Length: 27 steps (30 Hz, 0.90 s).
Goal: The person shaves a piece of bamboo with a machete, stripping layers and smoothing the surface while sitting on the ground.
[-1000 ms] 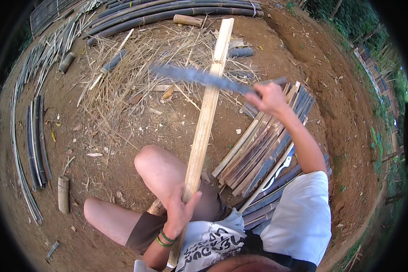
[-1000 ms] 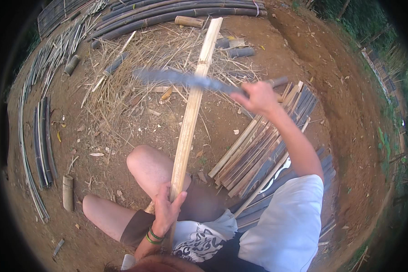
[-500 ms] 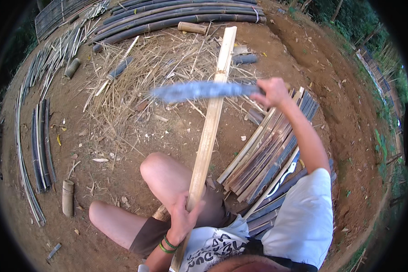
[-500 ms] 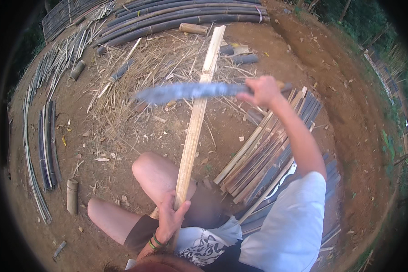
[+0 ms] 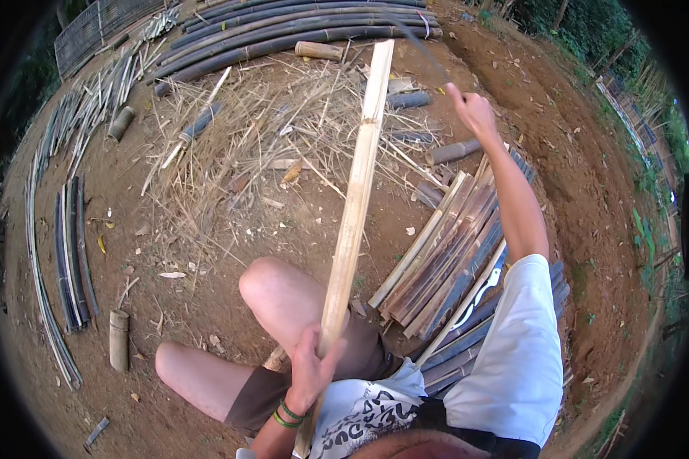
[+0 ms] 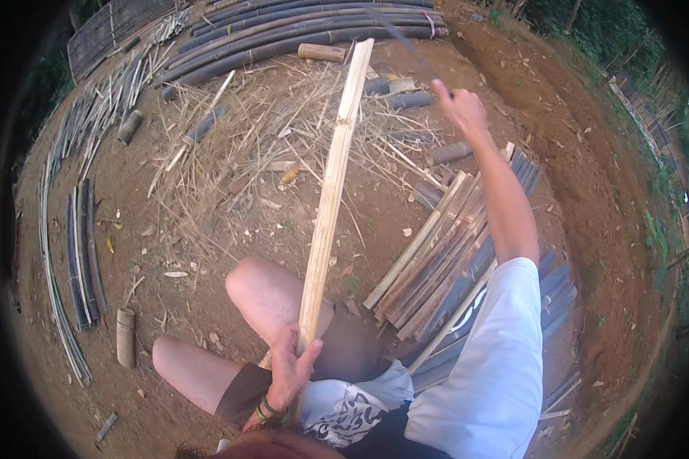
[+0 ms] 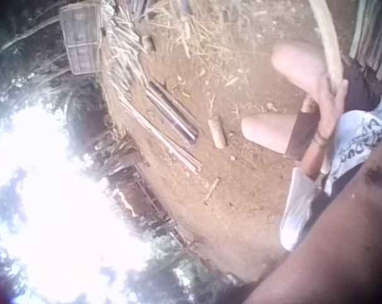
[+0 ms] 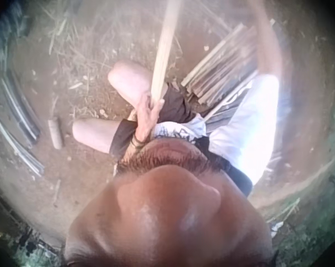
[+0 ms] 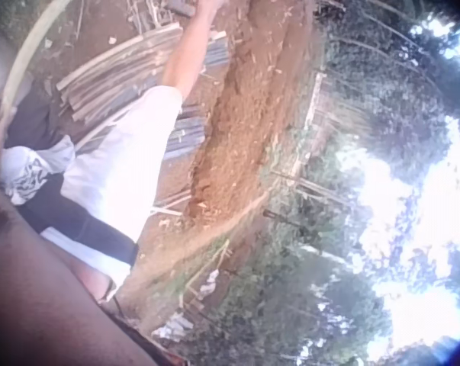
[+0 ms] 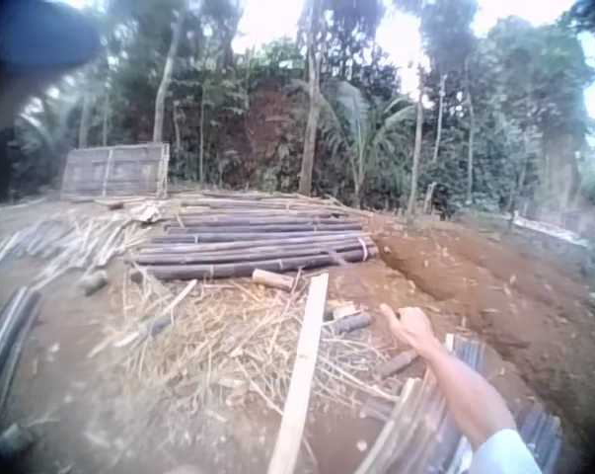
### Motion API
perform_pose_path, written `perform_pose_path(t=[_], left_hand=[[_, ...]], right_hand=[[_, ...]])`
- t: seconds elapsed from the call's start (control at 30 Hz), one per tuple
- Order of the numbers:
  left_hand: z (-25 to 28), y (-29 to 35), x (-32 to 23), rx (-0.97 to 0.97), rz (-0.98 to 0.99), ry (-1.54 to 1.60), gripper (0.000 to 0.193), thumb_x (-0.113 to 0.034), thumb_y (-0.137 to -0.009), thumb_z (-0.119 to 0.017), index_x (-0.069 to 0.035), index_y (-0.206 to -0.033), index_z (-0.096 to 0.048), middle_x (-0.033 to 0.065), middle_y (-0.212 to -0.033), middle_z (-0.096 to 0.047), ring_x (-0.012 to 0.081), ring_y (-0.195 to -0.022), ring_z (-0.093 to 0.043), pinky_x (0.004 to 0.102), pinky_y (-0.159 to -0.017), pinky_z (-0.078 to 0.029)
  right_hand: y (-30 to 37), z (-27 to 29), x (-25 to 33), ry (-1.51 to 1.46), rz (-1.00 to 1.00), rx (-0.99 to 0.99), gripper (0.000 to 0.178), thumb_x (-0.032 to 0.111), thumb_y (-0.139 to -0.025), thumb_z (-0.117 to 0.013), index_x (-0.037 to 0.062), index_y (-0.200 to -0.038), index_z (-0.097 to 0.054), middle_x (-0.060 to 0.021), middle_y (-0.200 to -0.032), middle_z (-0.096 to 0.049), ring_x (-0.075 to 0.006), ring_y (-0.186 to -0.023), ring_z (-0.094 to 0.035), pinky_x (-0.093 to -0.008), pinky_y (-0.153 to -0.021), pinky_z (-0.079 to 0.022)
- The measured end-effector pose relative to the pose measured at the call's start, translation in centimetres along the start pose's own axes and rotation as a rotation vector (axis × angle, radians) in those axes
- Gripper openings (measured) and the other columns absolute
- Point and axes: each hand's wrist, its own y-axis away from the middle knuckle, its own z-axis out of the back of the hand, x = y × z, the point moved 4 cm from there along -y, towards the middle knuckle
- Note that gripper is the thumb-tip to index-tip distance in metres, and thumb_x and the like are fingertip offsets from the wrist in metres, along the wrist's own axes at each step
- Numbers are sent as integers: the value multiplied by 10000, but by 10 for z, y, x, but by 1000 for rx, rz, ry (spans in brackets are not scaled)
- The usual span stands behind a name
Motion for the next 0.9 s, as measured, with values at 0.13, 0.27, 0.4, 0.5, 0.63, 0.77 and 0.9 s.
perform_pose_path(t=[0.13,0.27,0.4,0.5,0.63,0.77,0.9], left_hand=[[5,-9,2,163,109,208,252,-184,-1030,-535,-5,-1201,-488,-15,-674,-509,45,-456,-426,212,-399,-341],[12,-17,6,298,67,356,353,-372,-1073,-430,-33,-1158,-479,-17,-628,-435,72,-430,-384,215,-397,-316],[13,-22,6,320,92,505,319,-361,-1069,-457,-51,-1143,-470,-30,-601,-428,61,-423,-368,211,-401,-290],[12,-22,13,339,62,468,356,-386,-1058,-476,-43,-1153,-469,-20,-617,-417,67,-428,-367,214,-393,-315],[12,-21,20,312,41,392,307,-337,-1047,-517,-47,-1133,-461,-29,-617,-412,57,-426,-363,209,-387,-300],[7,-17,15,289,50,353,250,-276,-1039,-530,-47,-1105,-455,-43,-617,-406,47,-414,-356,210,-376,-280],[10,-18,11,250,47,299,236,-264,-1034,-528,-46,-1095,-460,-49,-623,-432,45,-409,-375,210,-375,-279]], right_hand=[[25,7,6,-200,-84,-23,838,747,-928,-419,-25,-876,-738,-232,-665,-648,-366,-648,-657,-485,-633,-485],[113,5,75,-363,202,111,752,719,-928,-466,17,-810,-709,-142,-574,-599,-288,-531,-586,-425,-544,-450],[195,-6,121,-262,536,347,713,745,-896,-506,67,-704,-614,-97,-513,-559,-258,-449,-559,-419,-459,-454],[242,-9,156,-267,737,358,731,791,-877,-482,98,-660,-572,-77,-484,-538,-235,-381,-529,-399,-392,-424],[238,-8,162,-170,893,313,737,814,-872,-458,118,-649,-555,-45,-462,-514,-198,-346,-497,-354,-356,-385],[165,-15,119,-85,501,388,664,733,-878,-545,103,-669,-578,-78,-503,-550,-276,-478,-595,-450,-502,-488],[159,-5,133,-80,558,303,673,745,-870,-540,104,-670,-588,-92,-501,-551,-279,-475,-600,-451,-495,-480]])
